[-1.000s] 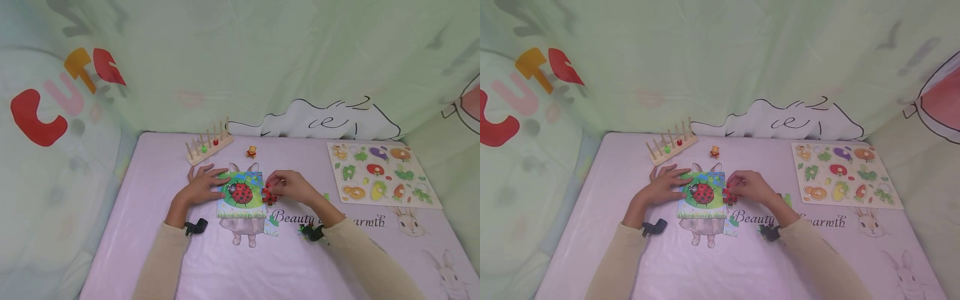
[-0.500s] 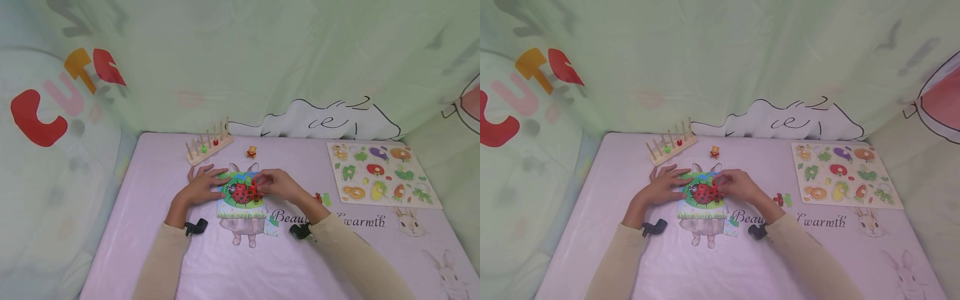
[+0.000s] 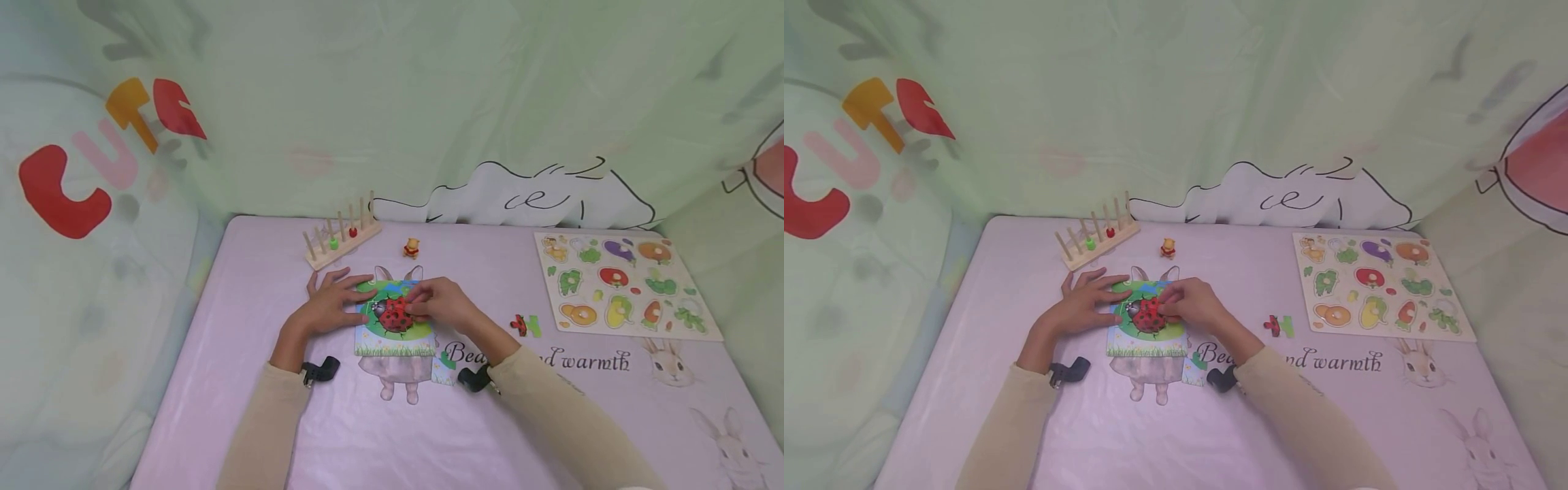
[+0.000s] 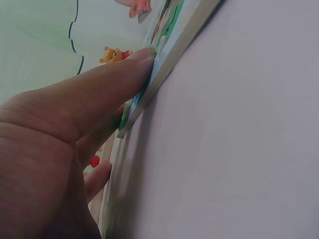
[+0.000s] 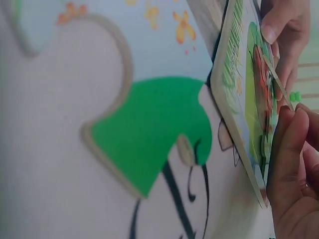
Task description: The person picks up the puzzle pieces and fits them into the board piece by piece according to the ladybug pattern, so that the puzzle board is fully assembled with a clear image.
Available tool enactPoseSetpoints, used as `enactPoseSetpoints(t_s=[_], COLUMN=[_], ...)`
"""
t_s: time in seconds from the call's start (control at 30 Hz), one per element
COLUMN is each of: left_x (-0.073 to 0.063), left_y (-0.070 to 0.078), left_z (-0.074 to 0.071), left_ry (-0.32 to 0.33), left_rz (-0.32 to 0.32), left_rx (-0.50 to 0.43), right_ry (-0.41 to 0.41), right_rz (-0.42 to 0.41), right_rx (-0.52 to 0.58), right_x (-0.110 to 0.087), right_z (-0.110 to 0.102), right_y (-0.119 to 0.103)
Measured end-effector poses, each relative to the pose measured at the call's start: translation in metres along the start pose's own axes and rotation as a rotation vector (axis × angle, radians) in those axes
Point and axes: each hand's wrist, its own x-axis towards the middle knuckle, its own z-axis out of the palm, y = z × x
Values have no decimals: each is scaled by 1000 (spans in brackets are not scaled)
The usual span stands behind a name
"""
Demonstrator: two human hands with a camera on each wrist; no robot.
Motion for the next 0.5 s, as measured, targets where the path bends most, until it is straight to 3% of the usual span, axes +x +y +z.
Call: enactPoseSetpoints(t_s=[0.3,0.5], left_x=[1,1], left_y=[-1,-2], left_z=[0,1], left_ry=[3,4], left_rz=[5,3], left_rx=[-9,-7], right_ry=[24,94], right_rz=[-5,6], right_rx=[-24,-96], right_x=[4,9], right_z=[9,14], right_y=[-2,-2])
